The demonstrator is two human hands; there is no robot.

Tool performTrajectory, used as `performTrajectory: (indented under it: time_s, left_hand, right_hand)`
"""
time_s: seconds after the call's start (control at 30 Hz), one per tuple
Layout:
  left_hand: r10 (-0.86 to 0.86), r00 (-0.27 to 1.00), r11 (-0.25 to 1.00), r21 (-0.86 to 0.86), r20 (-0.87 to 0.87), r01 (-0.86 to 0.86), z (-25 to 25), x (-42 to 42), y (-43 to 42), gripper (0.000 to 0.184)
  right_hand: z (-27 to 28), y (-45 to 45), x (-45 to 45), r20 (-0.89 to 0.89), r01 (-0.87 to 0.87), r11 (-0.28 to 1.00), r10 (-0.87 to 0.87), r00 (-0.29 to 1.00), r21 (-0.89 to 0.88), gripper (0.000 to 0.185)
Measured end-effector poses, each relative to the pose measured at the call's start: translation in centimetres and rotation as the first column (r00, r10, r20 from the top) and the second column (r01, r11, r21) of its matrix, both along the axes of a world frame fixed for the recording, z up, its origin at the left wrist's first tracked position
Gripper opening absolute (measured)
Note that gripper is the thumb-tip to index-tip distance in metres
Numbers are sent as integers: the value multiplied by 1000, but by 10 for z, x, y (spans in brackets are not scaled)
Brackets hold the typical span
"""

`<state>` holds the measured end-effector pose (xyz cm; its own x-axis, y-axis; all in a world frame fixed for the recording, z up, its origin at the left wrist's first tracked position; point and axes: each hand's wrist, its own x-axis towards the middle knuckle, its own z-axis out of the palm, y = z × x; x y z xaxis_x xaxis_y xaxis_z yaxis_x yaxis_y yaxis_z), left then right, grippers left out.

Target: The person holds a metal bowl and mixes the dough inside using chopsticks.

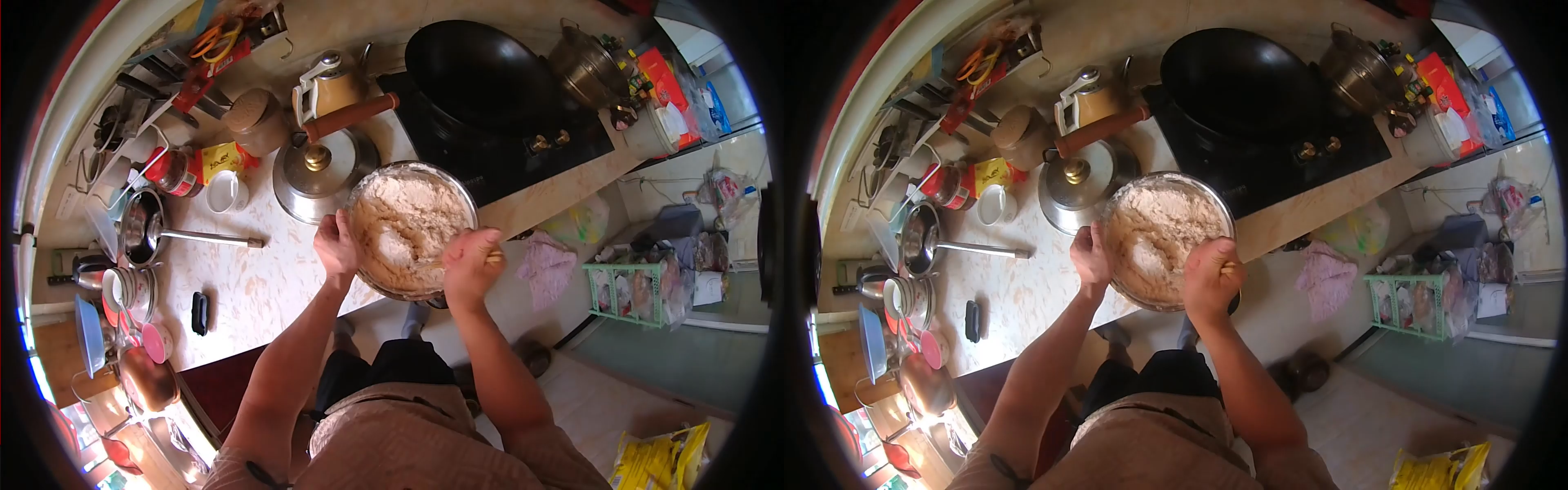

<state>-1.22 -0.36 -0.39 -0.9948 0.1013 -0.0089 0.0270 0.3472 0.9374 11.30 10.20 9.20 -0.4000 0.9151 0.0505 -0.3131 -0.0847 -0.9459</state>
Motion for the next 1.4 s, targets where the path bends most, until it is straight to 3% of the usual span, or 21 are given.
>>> performTrajectory:
  time_s: [0.07,0.13,0.17,0.23,0.27,0.3,0.37,0.43,0.5,0.63,0.7,0.73,0.8,0.9,0.97,1.03,1.07,1.1,1.17,1.33,1.4]
  left_hand:
    - [-29,1000,998,-48,-8,29,-2,-5,-1,38]
    - [-15,1000,999,-42,-11,15,0,-4,-3,38]
    - [-10,1000,1000,-16,-20,9,1,-3,0,38]
    - [-1,1000,1000,8,-27,1,0,-1,2,38]
    - [10,999,999,32,-37,-9,-1,-2,2,38]
    - [15,999,999,33,-43,-13,-2,-6,1,38]
    - [-11,1000,1000,7,-10,11,-8,-5,-1,39]
    - [-13,1000,1000,14,-5,13,-5,-3,1,39]
    - [-10,1000,1000,15,-7,10,-1,-3,-1,39]
    - [6,1000,1000,-4,-18,-6,0,-3,0,39]
    - [7,1000,1000,-14,-6,-7,1,-2,2,39]
    - [5,1000,1000,0,3,-5,3,-1,2,38]
    - [14,1000,1000,6,6,-14,5,-4,1,38]
    - [7,998,1000,-7,-69,-8,4,-6,2,37]
    - [-17,1000,1000,-20,-14,17,4,-3,-1,38]
    - [-2,999,1000,11,-38,2,4,-7,4,38]
    - [3,999,1000,26,-47,-2,3,-2,0,39]
    - [4,999,1000,22,-46,-3,2,-1,-2,39]
    - [-11,1000,999,-33,4,12,3,-3,-2,40]
    - [-5,1000,1000,0,3,5,-2,-4,-1,40]
    - [-8,1000,1000,-4,-9,8,-5,-3,-3,40]
  right_hand:
    - [14,3,0,-61,9,998,-13,998,-62,51]
    - [17,-2,5,-101,-78,992,88,991,95,50]
    - [4,-2,6,-100,-77,993,87,991,94,50]
    - [-26,-4,2,-57,-86,979,97,994,184,32]
    - [-28,0,4,-5,7,985,-6,1000,170,51]
    - [-16,4,4,-11,4,985,-2,1000,171,51]
    - [14,6,12,-204,-63,998,66,977,20,53]
    - [15,2,14,-239,-119,993,116,964,2,53]
    - [3,-8,10,-224,-221,966,247,943,134,53]
    - [16,2,15,-167,-284,957,291,942,62,53]
    - [32,0,23,-252,-375,923,383,889,80,51]
    - [30,-3,21,-248,-378,922,385,889,79,51]
    - [16,-13,9,-189,-363,898,412,891,247,49]
    - [-4,-13,4,-127,-450,871,478,869,200,46]
    - [5,-14,10,-123,-439,880,463,878,180,49]
    - [29,-13,10,-252,-399,891,446,859,218,51]
    - [34,-10,9,-222,-473,822,550,805,317,44]
    - [26,-10,7,-223,-475,823,550,805,313,44]
    - [-3,-8,2,-54,-536,813,560,827,227,43]
    - [16,-7,3,-84,-553,800,583,808,232,44]
    - [33,-7,0,-216,-565,773,628,748,289,45]
